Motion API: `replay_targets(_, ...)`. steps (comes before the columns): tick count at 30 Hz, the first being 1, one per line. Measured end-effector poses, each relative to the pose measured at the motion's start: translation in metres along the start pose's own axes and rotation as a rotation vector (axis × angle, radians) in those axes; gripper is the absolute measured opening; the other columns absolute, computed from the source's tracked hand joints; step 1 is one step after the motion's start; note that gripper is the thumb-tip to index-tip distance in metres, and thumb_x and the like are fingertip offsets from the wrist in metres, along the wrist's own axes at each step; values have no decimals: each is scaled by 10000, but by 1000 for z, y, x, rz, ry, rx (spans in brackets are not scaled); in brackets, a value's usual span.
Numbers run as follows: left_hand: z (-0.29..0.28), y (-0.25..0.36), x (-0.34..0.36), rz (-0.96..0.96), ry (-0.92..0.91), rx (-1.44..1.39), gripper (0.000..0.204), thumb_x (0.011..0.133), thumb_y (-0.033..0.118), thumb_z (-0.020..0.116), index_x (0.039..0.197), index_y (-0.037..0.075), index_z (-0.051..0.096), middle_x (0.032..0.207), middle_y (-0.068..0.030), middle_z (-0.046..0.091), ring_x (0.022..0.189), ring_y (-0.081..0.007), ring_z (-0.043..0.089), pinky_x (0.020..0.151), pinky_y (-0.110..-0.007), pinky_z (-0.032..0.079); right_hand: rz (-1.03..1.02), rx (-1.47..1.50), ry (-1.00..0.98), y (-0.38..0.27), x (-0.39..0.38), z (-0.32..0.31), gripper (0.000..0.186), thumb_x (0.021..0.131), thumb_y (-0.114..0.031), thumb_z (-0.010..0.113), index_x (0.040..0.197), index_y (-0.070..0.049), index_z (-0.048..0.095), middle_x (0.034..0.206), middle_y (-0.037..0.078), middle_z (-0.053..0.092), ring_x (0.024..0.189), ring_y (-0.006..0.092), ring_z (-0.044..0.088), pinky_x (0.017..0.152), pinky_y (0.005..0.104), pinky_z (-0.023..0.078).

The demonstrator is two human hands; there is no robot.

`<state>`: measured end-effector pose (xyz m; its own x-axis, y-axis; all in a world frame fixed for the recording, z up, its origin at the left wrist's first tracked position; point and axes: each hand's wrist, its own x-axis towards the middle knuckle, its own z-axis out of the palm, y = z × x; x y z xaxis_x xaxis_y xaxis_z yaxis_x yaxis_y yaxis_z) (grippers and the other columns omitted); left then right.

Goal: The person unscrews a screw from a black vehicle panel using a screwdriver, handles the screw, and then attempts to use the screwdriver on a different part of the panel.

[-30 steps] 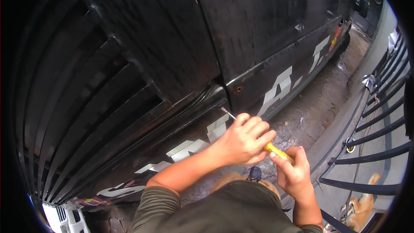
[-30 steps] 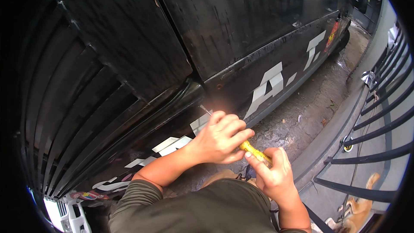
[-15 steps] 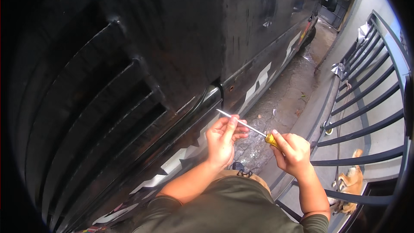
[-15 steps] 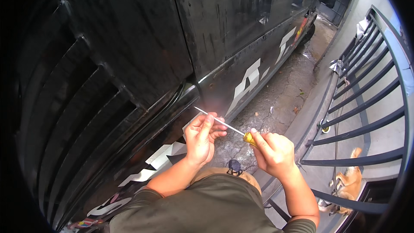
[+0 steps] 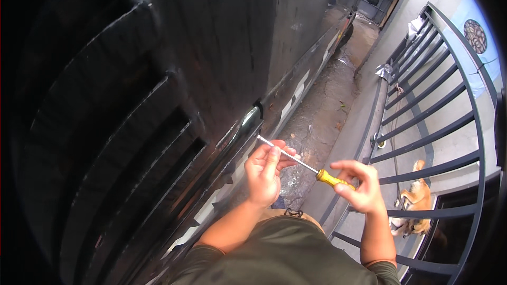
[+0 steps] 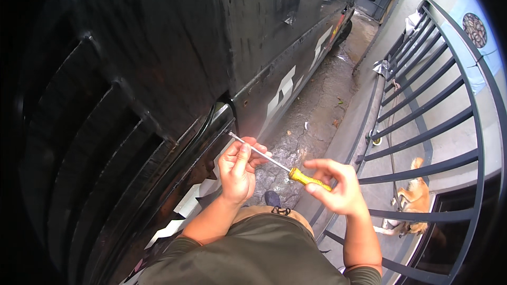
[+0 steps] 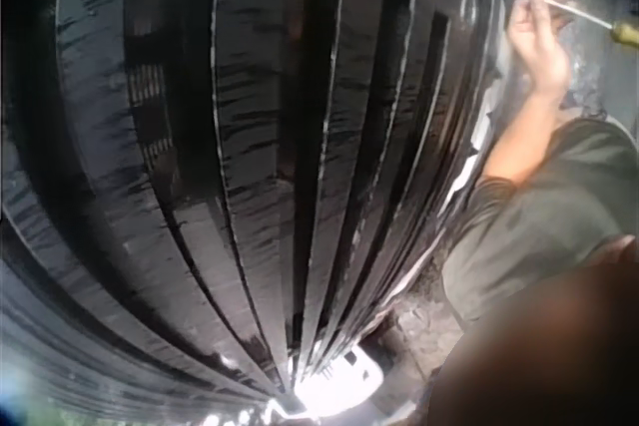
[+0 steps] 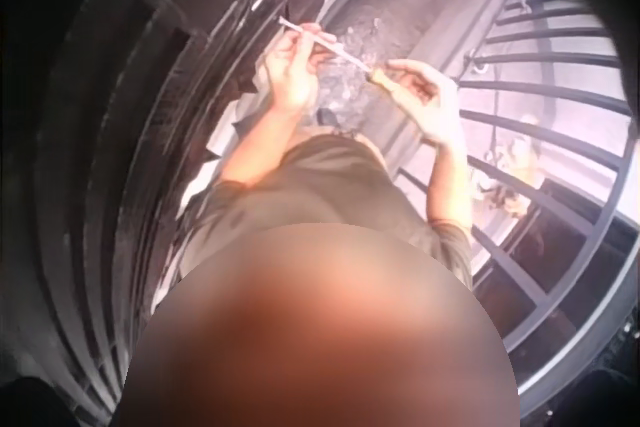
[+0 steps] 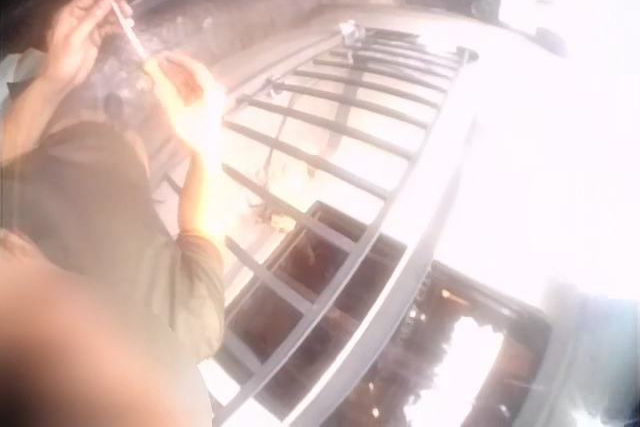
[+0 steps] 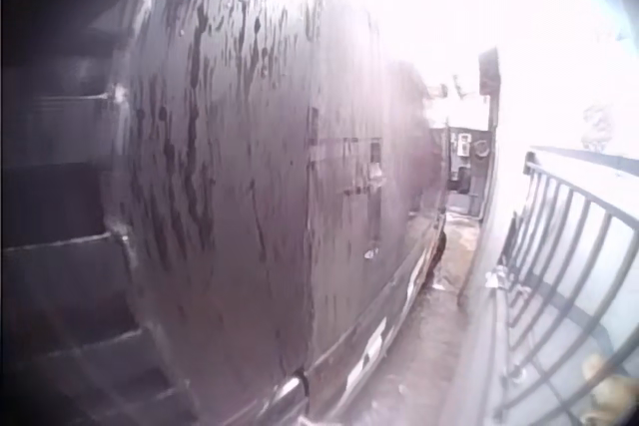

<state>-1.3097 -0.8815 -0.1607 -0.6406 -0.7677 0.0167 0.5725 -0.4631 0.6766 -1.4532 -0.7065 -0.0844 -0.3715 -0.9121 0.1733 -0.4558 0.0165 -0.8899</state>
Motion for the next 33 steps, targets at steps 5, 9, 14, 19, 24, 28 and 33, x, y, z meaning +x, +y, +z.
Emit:
replay_targets(5,-7,-6,0,-7,-94,-82,204,1036,141,483,1106,-10,601,919,-152,676,870,-259,708,769,-354,606,702,1159,-460,18,-25,25,639,968,-454,554,1326,71,494,590,33,453,467,108,392,420,257,333)
replay_targets(9,-3,3,-2,-99,-78,-111,222,1047,152,453,1147,0,581,975,-145,660,914,-270,697,774,-365,607,-155,-500,-36,1,-21,25,442,863,-209,712,1226,18,604,628,109,576,496,164,539,472,311,418)
replay_targets(14,1,1,2,-75,-73,-159,203,1052,134,426,1154,12,553,979,-129,652,912,-255,697,753,-337,612,335,250,147,-4,-32,34,447,907,-302,660,1210,20,594,712,48,574,510,126,513,462,279,410)
replay_targets(19,7,0,1,-71,-99,-222,197,1055,144,422,1146,27,551,946,-104,642,888,-225,689,754,-322,608,703,1371,-287,12,-47,23,552,993,-462,448,1198,40,549,624,20,418,440,95,357,393,261,318)
replay_targets(24,6,4,-2,-81,-68,-213,208,1052,166,438,1162,26,546,938,-98,638,865,-217,688,713,-319,617,705,1141,-86,-18,-40,31,503,1002,-399,455,1159,66,564,628,59,469,364,89,350,353,278,362)
replay_targets(28,8,3,0,-32,-66,-124,298,1049,179,445,1293,16,496,958,-106,633,823,-236,701,639,-333,636,788,1319,-90,-2,-43,28,506,1017,-393,395,1145,60,580,604,32,458,353,78,339,361,275,367)
replay_targets(33,7,11,4,-30,-83,-71,380,1051,171,429,1405,32,412,986,-115,629,811,-251,713,624,-345,641,749,1477,-124,12,-48,33,518,1023,-401,360,1144,52,580,588,-4,442,341,78,324,356,268,340)
